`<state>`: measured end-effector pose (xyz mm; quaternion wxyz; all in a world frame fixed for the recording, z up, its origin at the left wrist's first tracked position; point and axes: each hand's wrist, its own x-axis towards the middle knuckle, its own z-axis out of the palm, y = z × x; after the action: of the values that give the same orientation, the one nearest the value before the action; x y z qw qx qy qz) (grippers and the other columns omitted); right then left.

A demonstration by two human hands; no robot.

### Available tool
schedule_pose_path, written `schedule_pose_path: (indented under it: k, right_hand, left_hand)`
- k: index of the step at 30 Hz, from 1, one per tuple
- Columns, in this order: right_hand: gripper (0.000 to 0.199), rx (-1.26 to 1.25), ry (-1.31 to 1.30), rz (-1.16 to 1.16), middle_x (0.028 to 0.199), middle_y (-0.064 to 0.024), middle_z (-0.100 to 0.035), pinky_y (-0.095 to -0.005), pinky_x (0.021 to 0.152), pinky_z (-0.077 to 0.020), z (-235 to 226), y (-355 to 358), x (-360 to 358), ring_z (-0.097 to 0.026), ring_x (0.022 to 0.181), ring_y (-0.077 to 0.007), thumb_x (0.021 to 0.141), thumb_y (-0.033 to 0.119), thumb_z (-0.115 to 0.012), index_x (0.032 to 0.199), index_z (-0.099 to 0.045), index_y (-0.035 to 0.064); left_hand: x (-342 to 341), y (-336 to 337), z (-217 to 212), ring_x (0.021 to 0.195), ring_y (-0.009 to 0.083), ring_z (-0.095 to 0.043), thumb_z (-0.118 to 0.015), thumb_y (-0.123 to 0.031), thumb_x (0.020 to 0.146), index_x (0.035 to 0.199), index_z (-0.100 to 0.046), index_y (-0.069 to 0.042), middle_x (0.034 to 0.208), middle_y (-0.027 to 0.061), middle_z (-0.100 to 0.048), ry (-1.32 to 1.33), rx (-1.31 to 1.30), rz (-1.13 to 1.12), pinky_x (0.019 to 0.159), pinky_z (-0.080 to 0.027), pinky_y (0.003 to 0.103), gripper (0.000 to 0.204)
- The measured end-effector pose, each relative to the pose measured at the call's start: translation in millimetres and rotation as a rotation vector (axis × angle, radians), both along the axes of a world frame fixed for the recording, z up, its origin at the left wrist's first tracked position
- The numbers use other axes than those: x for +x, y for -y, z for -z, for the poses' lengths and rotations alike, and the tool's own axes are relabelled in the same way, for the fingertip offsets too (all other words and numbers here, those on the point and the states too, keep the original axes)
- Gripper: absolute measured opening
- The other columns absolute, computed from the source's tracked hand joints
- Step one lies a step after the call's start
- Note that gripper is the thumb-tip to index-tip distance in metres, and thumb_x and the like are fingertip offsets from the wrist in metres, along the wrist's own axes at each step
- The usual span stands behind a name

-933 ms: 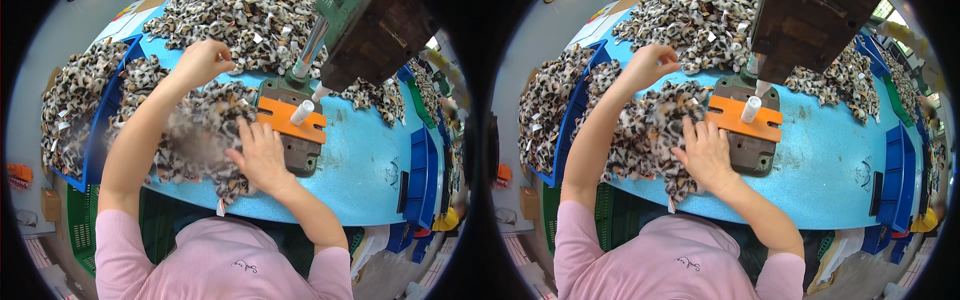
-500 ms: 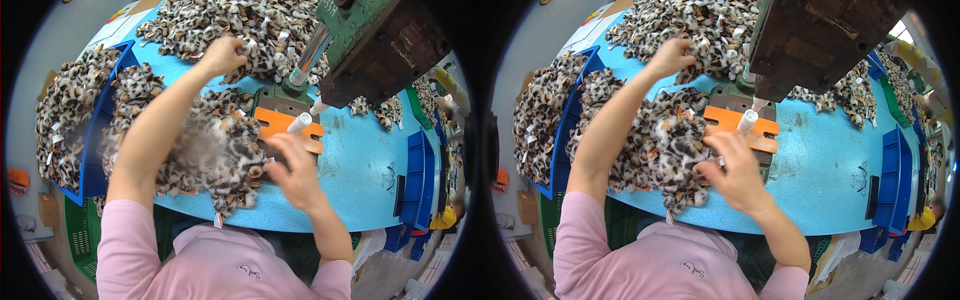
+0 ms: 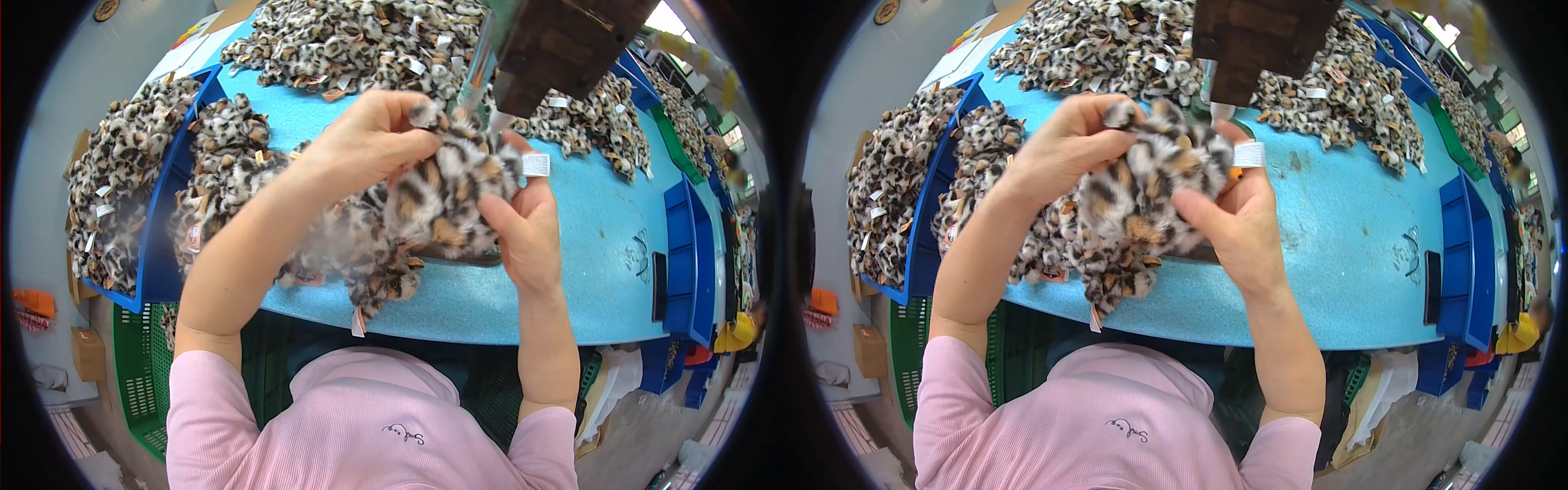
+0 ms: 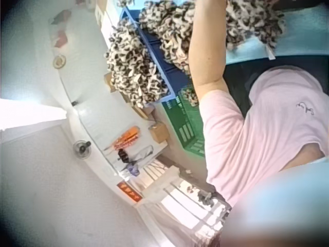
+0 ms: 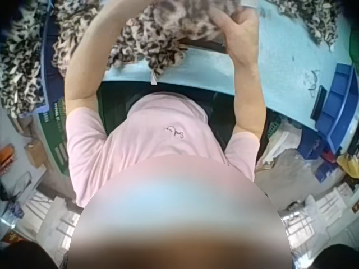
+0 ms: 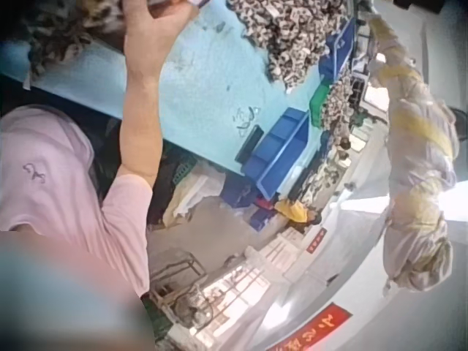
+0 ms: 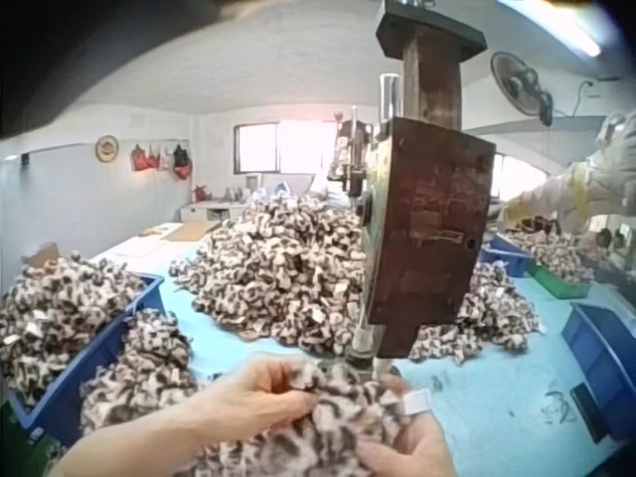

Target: Assembling plush toy parts using a manual press machine in a manufacturing facility.

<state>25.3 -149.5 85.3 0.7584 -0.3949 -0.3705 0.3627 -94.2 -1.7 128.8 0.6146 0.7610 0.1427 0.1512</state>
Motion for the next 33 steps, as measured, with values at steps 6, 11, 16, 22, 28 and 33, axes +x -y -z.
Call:
schedule_pose_path:
  k: [6,11,16,22,28,33]
  right_hand:
    - [0.057,-0.12,-0.291,-0.035,0.107,-0.0142,-0.051,-0.03,0.079,-0.0491,17,22,13,-0.054,0.097,-0.019,0.078,0.002,-0.059,0.124,-0.026,-0.0036]
    - [0.075,-0.329,0.48,0.281,0.108,-0.013,-0.051,-0.0293,0.079,-0.0465,0,34,9,-0.053,0.097,-0.0188,0.068,0.005,-0.068,0.129,-0.024,0.0026]
    - [0.021,-0.114,0.892,0.006,0.094,-0.0075,-0.056,-0.0278,0.075,-0.0436,19,30,25,-0.053,0.086,-0.0158,0.066,0.0,-0.065,0.086,-0.059,0.0016]
    - [0.012,-0.271,0.019,-0.429,0.081,-0.0018,-0.057,-0.0199,0.062,-0.0447,35,29,43,-0.055,0.073,-0.0083,0.074,0.001,-0.062,0.079,-0.051,0.002]
    - [0.005,-0.29,0.29,0.183,0.073,0.0,-0.059,-0.0184,0.055,-0.0427,45,-8,63,-0.053,0.063,-0.0048,0.075,-0.004,-0.055,0.078,-0.055,0.001]
    - [0.006,-0.356,0.584,0.464,0.058,-0.0018,-0.054,-0.0217,0.041,-0.0367,42,-41,74,-0.047,0.048,-0.0049,0.074,-0.003,-0.051,0.073,-0.056,-0.0011]
  left_hand:
    - [-12,30,28,0.111,0.03,-0.042,-0.079,-0.032,0.05,0.119,-0.043,-0.009,0.121,0.0107,-0.04,0.432,0.89,0.065,0.087,-0.041,0.038,0.081]
    - [-10,45,46,0.078,0.0236,-0.057,-0.069,0.0,0.053,0.078,-0.059,-0.005,0.081,0.0055,-0.057,0.447,0.912,0.017,0.068,-0.047,0.032,0.028]
    - [-3,50,51,0.069,0.0204,-0.059,-0.07,0.001,0.056,0.071,-0.054,-0.003,0.077,0.0071,-0.058,0.371,0.684,-0.041,0.059,-0.047,0.027,0.022]
    - [8,40,65,0.068,0.0096,-0.056,-0.067,0.003,0.061,0.065,-0.048,-0.004,0.076,0.0065,-0.061,0.276,0.133,0.032,0.057,-0.042,0.021,0.021]
    - [48,19,85,0.071,0.0099,-0.056,-0.061,0.005,0.07,0.081,-0.048,-0.006,0.078,0.0031,-0.058,0.194,-0.483,-0.178,0.062,-0.047,0.023,0.02]
    - [81,6,90,0.053,0.0083,-0.051,-0.065,-0.001,0.069,0.074,-0.051,-0.005,0.065,0.0017,-0.054,0.21,-0.469,-0.482,0.043,-0.041,0.022,0.016]
